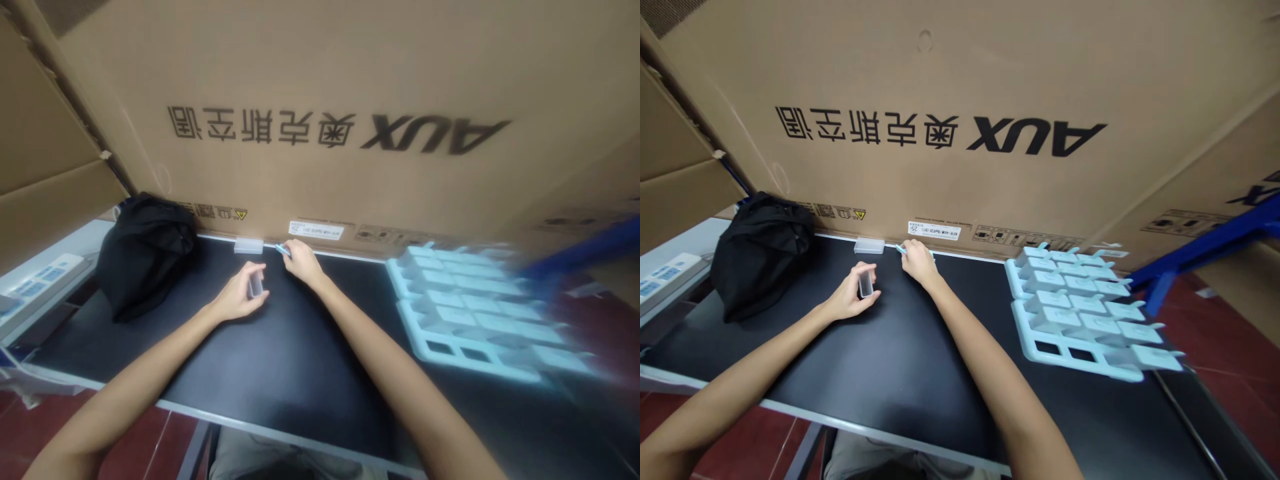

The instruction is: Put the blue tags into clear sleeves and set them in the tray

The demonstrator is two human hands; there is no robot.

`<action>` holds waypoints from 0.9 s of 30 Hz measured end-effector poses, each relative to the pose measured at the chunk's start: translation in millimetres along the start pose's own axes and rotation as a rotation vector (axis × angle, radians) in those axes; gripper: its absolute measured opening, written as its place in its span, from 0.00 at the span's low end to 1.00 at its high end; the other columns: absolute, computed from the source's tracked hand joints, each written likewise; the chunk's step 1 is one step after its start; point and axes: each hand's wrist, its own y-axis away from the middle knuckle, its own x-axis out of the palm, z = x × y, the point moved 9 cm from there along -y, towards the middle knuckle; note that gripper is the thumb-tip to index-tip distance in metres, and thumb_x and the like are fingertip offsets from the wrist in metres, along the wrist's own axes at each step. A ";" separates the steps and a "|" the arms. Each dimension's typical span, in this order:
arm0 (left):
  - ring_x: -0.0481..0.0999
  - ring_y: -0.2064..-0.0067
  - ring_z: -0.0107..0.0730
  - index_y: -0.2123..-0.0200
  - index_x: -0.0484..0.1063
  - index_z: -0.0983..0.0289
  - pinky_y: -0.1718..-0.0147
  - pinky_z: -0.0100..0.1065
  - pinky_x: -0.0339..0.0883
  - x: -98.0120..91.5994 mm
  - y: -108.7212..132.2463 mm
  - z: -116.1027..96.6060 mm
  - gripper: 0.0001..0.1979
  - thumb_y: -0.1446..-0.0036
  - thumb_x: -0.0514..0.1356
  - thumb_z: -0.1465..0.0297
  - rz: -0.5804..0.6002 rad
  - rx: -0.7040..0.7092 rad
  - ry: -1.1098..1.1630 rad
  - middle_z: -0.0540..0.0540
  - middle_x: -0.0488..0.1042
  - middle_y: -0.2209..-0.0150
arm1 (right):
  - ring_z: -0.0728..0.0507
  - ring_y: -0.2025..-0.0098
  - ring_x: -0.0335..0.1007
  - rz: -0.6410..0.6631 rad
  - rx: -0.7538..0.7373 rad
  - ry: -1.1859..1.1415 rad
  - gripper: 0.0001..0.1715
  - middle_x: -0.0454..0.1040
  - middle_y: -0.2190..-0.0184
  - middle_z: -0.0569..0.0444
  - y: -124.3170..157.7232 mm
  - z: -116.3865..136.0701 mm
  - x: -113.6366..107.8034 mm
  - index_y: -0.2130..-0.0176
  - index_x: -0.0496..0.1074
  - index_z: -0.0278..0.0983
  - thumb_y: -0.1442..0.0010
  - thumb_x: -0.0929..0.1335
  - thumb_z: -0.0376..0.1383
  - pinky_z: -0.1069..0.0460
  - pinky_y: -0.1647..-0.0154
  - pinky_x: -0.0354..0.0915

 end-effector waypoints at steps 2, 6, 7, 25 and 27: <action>0.74 0.61 0.36 0.32 0.49 0.57 0.62 0.40 0.73 -2.5 -0.1 -5.5 0.36 0.38 0.64 0.69 -0.027 0.033 -0.025 0.57 0.71 0.55 | 0.43 0.60 0.71 -0.026 0.013 -0.086 0.05 0.76 0.62 0.49 10.9 -0.1 -14.5 0.61 0.71 0.37 0.37 0.65 0.31 0.47 0.52 0.68; 0.73 0.64 0.34 0.34 0.49 0.56 0.64 0.39 0.72 -1.0 -5.4 -21.5 0.38 0.40 0.67 0.66 -0.050 0.136 -0.046 0.53 0.70 0.59 | 0.47 0.68 0.72 -0.027 0.039 -0.311 0.09 0.77 0.68 0.53 50.8 4.7 -44.4 0.62 0.70 0.38 0.33 0.65 0.41 0.50 0.62 0.70; 0.72 0.64 0.34 0.34 0.50 0.56 0.64 0.40 0.73 2.0 -8.1 -25.3 0.39 0.41 0.68 0.64 -0.045 0.155 -0.046 0.52 0.69 0.60 | 0.47 0.69 0.73 -0.005 0.055 -0.429 0.12 0.77 0.68 0.53 63.3 6.7 -49.3 0.62 0.70 0.38 0.33 0.66 0.44 0.50 0.63 0.71; 0.76 0.67 0.40 0.49 0.66 0.62 0.70 0.39 0.72 73.0 -36.2 -51.6 0.26 0.32 0.47 0.45 -0.021 0.197 -0.018 0.58 0.74 0.63 | 0.51 0.77 0.62 0.183 0.252 -0.960 0.31 0.68 0.79 0.58 141.7 20.6 -30.8 0.76 0.68 0.38 0.43 0.73 0.61 0.53 0.73 0.62; 0.76 0.67 0.38 0.51 0.67 0.61 0.71 0.37 0.72 73.7 -34.4 -49.1 0.22 0.31 0.48 0.50 -0.007 0.171 0.006 0.57 0.74 0.64 | 0.51 0.76 0.62 0.199 0.228 -0.945 0.32 0.68 0.79 0.58 141.4 25.0 -30.3 0.76 0.67 0.38 0.42 0.71 0.61 0.53 0.72 0.63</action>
